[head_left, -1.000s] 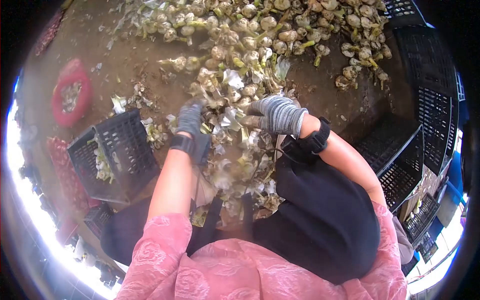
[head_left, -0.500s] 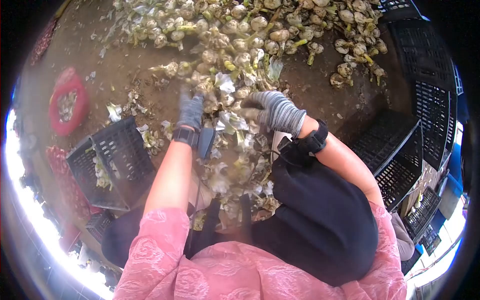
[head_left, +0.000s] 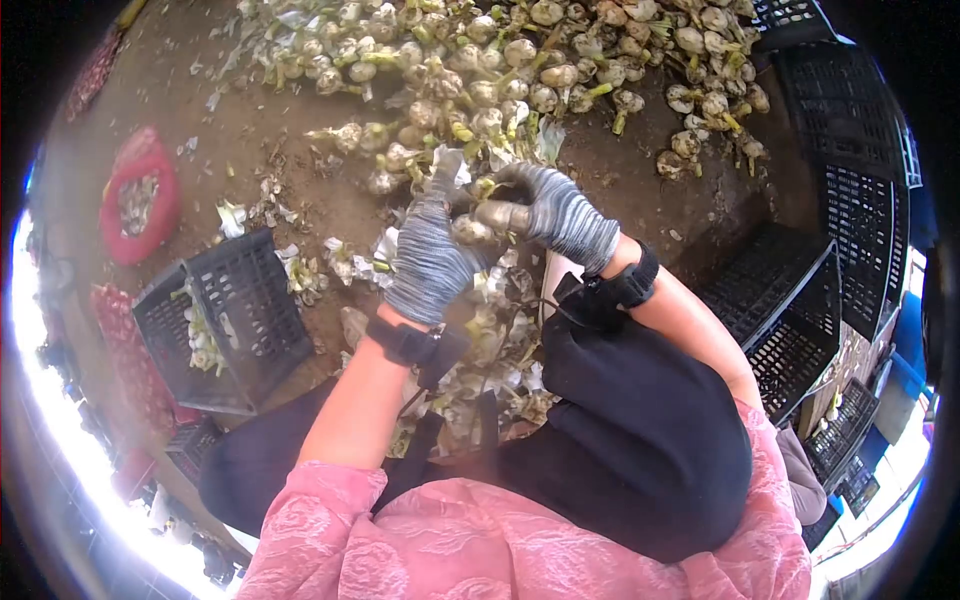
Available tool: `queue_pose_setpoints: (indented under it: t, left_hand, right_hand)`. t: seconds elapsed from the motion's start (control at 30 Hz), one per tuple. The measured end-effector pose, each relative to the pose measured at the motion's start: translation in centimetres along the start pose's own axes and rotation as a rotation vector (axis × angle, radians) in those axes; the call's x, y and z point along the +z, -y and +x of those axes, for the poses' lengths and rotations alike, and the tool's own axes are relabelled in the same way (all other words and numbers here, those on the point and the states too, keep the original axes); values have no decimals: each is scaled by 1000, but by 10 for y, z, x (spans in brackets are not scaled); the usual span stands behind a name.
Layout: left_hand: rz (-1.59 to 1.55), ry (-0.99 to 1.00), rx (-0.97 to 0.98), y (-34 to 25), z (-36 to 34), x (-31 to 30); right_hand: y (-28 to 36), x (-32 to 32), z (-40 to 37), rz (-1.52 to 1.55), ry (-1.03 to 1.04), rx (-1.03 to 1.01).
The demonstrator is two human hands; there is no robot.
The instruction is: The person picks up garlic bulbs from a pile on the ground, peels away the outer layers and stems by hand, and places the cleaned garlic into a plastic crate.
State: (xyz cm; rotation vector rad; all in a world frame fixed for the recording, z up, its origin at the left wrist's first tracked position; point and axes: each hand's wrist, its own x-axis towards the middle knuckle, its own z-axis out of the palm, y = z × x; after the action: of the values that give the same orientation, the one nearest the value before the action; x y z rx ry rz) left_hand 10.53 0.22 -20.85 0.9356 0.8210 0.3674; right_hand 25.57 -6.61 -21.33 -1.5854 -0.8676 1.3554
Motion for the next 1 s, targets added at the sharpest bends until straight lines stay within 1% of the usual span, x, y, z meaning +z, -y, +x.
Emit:
queue_pose_setpoints:
  t: [0.03,0.07,0.1,0.13,0.17,0.2,0.23,0.27,0.3,0.33,0.37,0.5,0.57,0.7,0.77,0.8,0.87,0.9,0.97,1.0]
  left_hand:
    - [-237,-2,-113,0,1,1]
    - [130,-15,61,-1,0,4]
    - [495,-27,235,-2,-2,7]
    - [861,-40,411,-2,-3,8]
    - [780,-38,378,3,-1,3]
    - [779,-39,377,4,-3,1]
    - [702,-32,373,-1,-8,3]
    - [625,-26,367,-4,-11,4]
    - [626,-28,367,-4,-11,3]
    - [691,-26,407,-4,-12,1]
    - [757,-24,447,-4,-12,0]
    - [653,-20,519,2,-10,0]
    - [638,-19,538,-1,-12,1]
    - [660,-28,540,-7,-13,2]
    - [601,-37,456,-12,-16,5]
    - [600,-37,456,-12,-15,4]
    - [641,-75,549,-11,-14,2]
    - [640,-75,548,-12,-14,2]
    - [666,-88,458,-13,-14,2]
    - [667,-88,458,-13,-14,1]
  right_hand:
    - [0,3,0,-44,11,-53]
    - [0,4,1,-89,22,-105]
    - [-1,4,1,-109,28,-31]
    - [0,2,1,-109,27,-29]
    - [2,1,-1,-67,56,-33]
    - [6,0,-3,-26,86,-39]
    - [13,-1,-6,57,103,-25]
    - [11,-2,-6,57,106,-25]
    - [9,-2,-6,69,106,-69]
    - [9,-2,-6,81,106,-113]
    - [13,-2,-8,171,145,-82]
    - [19,-9,-12,85,166,-65]
    - [18,-10,-13,250,202,-112]
    - [3,-10,-10,230,196,-146]
    - [7,-12,-11,207,211,-163]
    - [6,-12,-11,206,212,-162]
    - [4,-12,-10,325,238,-125]
    - [5,-12,-10,325,238,-124]
    - [10,-11,-12,347,180,-105]
    - [10,-10,-11,348,180,-105]
